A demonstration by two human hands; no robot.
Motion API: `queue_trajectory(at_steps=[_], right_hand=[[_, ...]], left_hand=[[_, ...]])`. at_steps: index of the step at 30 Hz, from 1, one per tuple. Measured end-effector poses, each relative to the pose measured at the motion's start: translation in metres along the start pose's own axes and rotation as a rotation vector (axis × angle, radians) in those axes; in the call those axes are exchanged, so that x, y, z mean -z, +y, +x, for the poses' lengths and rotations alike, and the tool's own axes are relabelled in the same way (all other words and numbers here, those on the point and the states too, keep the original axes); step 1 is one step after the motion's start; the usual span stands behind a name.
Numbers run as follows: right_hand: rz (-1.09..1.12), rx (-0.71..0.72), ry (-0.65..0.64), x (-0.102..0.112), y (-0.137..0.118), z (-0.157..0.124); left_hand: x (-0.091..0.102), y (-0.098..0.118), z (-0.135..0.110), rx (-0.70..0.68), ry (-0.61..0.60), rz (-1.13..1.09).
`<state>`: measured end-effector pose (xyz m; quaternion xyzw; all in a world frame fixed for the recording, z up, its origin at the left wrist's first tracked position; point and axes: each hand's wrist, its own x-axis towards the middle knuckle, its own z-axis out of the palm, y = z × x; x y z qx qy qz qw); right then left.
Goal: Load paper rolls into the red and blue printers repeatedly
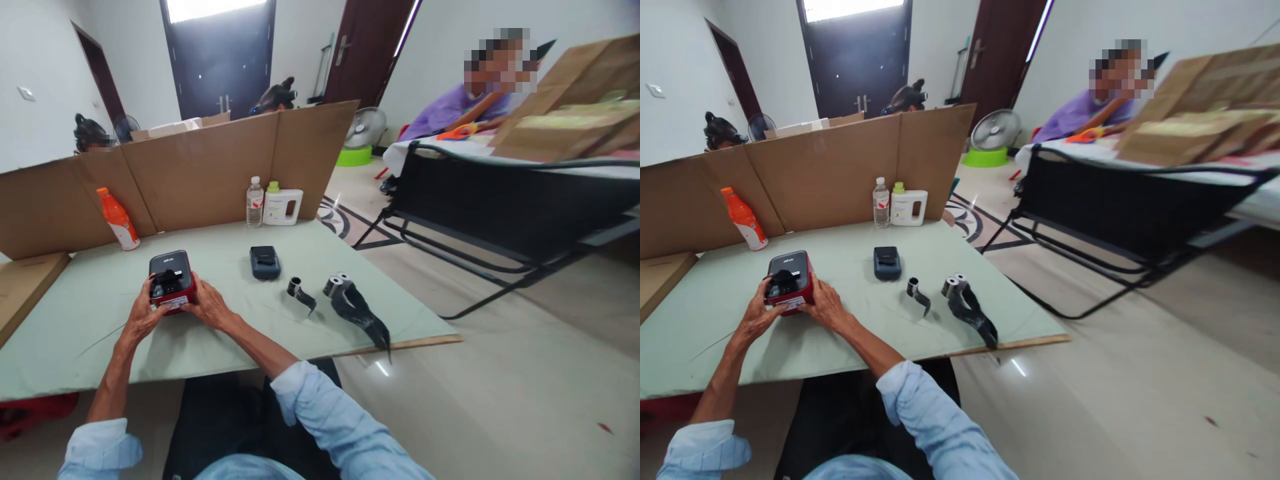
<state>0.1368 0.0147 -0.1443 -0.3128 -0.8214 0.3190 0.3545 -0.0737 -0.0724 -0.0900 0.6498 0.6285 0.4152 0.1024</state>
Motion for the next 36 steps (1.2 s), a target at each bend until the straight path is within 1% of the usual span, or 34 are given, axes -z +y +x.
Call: queue_trajectory(at_steps=[2,3,6,8,10,12,14,17,19,21,23,24,26,28,30,32,34,36], right_hand=[[0.001,-0.003,-0.038,-0.014,-0.008,0.007],[0.000,-0.014,-0.054,-0.020,-0.010,0.009],[-0.006,-0.049,-0.075,-0.031,-0.012,0.008],[-0.014,-0.049,-0.080,-0.032,-0.012,0.006],[-0.033,-0.013,-0.087,-0.029,-0.010,0.001],[-0.075,0.037,-0.077,-0.023,-0.006,-0.008],[-0.130,0.076,-0.039,-0.014,0.000,-0.022],[-0.201,0.084,0.042,0.007,0.011,-0.047],[-0.233,0.056,0.081,0.025,0.019,-0.060],[-0.252,0.005,0.118,0.043,0.027,-0.068],[-0.258,-0.060,0.187,0.059,0.035,-0.068],[-0.259,-0.096,0.236,0.067,0.040,-0.066],[-0.259,-0.176,0.354,0.081,0.049,-0.058],[-0.249,-0.243,0.462,0.094,0.060,-0.046],[-0.228,-0.281,0.541,0.104,0.072,-0.032],[-0.203,-0.302,0.601,0.112,0.084,-0.018],[-0.178,-0.330,0.649,0.117,0.095,-0.007],[-0.158,-0.387,0.674,0.120,0.106,0.000]], left_hand=[[0.012,-0.012,-0.003,0.042,0.004,-0.011],[0.015,-0.018,-0.006,0.071,-0.004,-0.018],[0.015,-0.029,-0.013,0.142,-0.002,-0.046],[0.010,-0.028,-0.016,0.157,0.041,-0.052],[0.005,-0.021,-0.020,0.186,0.083,-0.021],[0.000,-0.008,-0.029,0.246,0.119,0.061],[-0.005,0.007,-0.042,0.290,0.166,0.197],[-0.015,0.029,-0.069,0.267,0.225,0.428],[-0.025,0.041,-0.083,0.203,0.217,0.521],[-0.040,0.049,-0.086,0.068,0.151,0.499],[-0.060,0.053,-0.074,-0.071,0.049,0.412],[-0.072,0.054,-0.063,-0.116,-0.004,0.372],[-0.097,0.057,-0.029,-0.167,-0.110,0.320],[-0.124,0.063,0.012,-0.166,-0.229,0.285],[-0.150,0.073,0.053,-0.110,-0.339,0.252],[-0.174,0.085,0.088,-0.055,-0.422,0.220],[-0.196,0.098,0.112,-0.035,-0.463,0.189],[-0.214,0.108,0.125,-0.052,-0.481,0.157]])
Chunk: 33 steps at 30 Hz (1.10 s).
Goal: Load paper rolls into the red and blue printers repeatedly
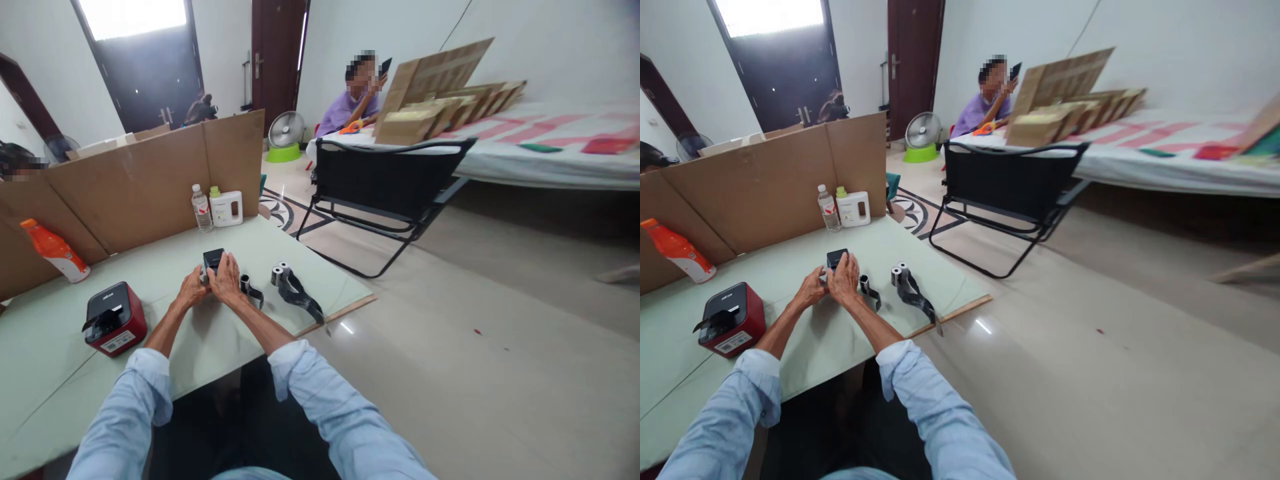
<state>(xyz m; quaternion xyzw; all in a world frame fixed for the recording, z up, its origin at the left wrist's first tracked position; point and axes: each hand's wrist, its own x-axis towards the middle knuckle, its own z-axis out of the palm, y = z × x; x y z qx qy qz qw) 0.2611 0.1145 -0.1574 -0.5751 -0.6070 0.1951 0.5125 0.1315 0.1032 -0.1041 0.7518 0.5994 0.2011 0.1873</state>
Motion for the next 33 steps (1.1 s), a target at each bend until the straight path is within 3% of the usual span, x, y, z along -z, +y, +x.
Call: queue_trajectory(at_steps=[4,8,12,16,21,27,33], right_hand=[[0.004,-0.107,-0.028,-0.005,0.012,0.009],[0.038,-0.054,-0.043,-0.003,0.013,0.007],[0.027,0.016,-0.066,-0.002,-0.003,-0.013],[0.094,0.123,-0.157,-0.007,-0.020,-0.054],[0.151,0.177,-0.251,-0.012,-0.021,-0.101],[0.121,0.224,-0.324,-0.002,-0.010,-0.110],[0.099,0.223,-0.317,-0.001,-0.007,-0.112]], left_hand=[[-0.017,0.013,0.018,0.013,0.077,-0.030],[-0.020,0.018,0.016,0.053,0.116,-0.035],[-0.004,0.011,-0.012,0.046,0.159,-0.028],[0.010,-0.008,-0.066,0.037,0.252,0.032],[0.011,-0.037,-0.123,0.089,0.249,0.025],[0.013,-0.070,-0.131,0.073,0.260,-0.070],[0.019,-0.075,-0.129,-0.027,0.223,-0.107]])
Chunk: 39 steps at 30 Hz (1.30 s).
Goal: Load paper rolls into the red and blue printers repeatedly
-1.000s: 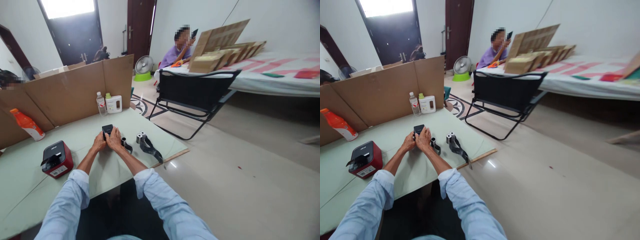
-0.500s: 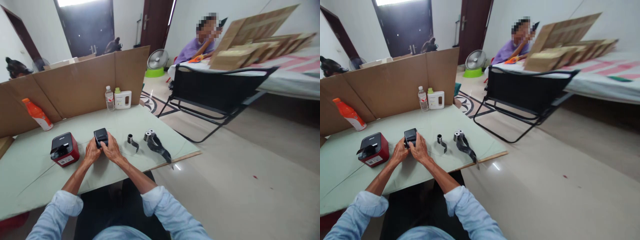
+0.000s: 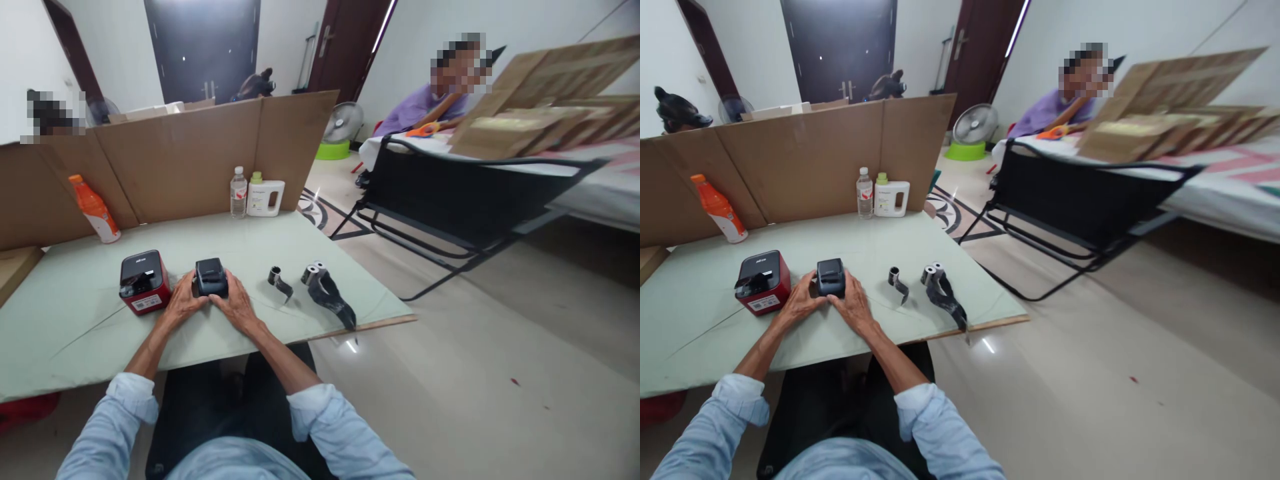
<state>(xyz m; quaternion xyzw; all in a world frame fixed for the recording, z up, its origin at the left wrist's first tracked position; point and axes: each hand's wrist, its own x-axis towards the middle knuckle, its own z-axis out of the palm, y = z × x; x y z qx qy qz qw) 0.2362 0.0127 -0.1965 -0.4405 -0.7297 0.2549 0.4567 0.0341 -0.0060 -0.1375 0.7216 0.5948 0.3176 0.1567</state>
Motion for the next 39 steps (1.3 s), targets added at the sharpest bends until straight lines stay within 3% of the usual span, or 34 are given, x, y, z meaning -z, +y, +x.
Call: queue_trajectory(at_steps=[4,15,24,31,39], right_hand=[[0.018,-0.007,0.000,0.000,0.002,-0.002],[0.027,0.014,-0.011,0.003,0.007,0.000],[0.017,0.055,0.013,-0.002,0.014,0.002],[-0.007,0.108,-0.057,0.010,0.022,0.008],[-0.043,0.142,-0.048,0.010,0.022,0.005]], left_hand=[[0.002,0.000,-0.005,0.012,0.040,0.002],[0.008,-0.016,-0.005,0.039,0.000,0.110],[0.013,-0.017,0.023,-0.085,-0.091,-0.060],[0.004,-0.024,0.039,-0.024,-0.086,-0.300],[0.001,-0.029,0.059,0.026,-0.050,-0.306]])
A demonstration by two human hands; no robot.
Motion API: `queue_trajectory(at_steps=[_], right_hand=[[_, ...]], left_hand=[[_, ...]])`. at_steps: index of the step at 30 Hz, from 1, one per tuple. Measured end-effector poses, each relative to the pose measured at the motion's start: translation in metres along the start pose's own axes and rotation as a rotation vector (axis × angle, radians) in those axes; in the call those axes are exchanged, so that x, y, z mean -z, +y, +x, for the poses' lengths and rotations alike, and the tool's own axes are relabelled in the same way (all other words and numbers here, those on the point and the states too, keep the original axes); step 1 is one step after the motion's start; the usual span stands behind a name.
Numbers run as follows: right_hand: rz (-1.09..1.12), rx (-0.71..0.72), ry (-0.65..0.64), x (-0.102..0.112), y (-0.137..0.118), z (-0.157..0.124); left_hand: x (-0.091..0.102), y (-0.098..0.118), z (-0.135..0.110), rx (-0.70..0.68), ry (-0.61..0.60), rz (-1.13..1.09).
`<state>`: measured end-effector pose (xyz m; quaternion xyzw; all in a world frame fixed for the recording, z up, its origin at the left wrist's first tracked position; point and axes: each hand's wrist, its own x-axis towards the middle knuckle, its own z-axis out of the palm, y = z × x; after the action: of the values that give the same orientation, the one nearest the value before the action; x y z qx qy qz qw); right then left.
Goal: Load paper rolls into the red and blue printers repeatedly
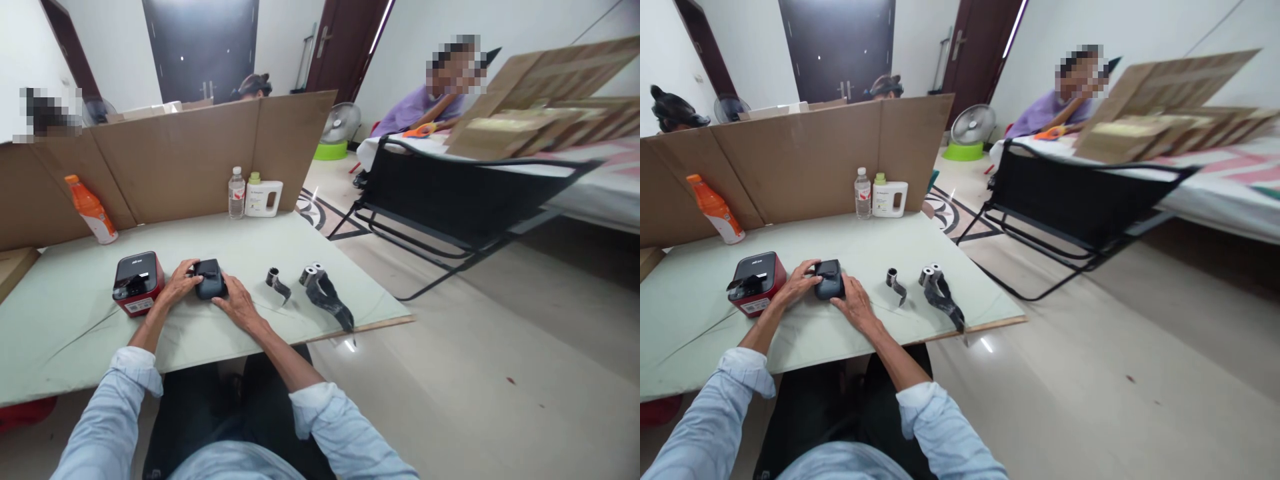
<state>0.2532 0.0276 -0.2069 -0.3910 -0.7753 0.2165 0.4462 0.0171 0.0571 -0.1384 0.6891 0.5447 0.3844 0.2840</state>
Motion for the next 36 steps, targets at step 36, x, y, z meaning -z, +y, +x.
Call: queue_trajectory(at_steps=[36], right_hand=[[0.022,0.006,0.055,0.007,-0.016,0.027]], left_hand=[[-0.005,0.016,-0.028,-0.198,-0.016,0.174]])
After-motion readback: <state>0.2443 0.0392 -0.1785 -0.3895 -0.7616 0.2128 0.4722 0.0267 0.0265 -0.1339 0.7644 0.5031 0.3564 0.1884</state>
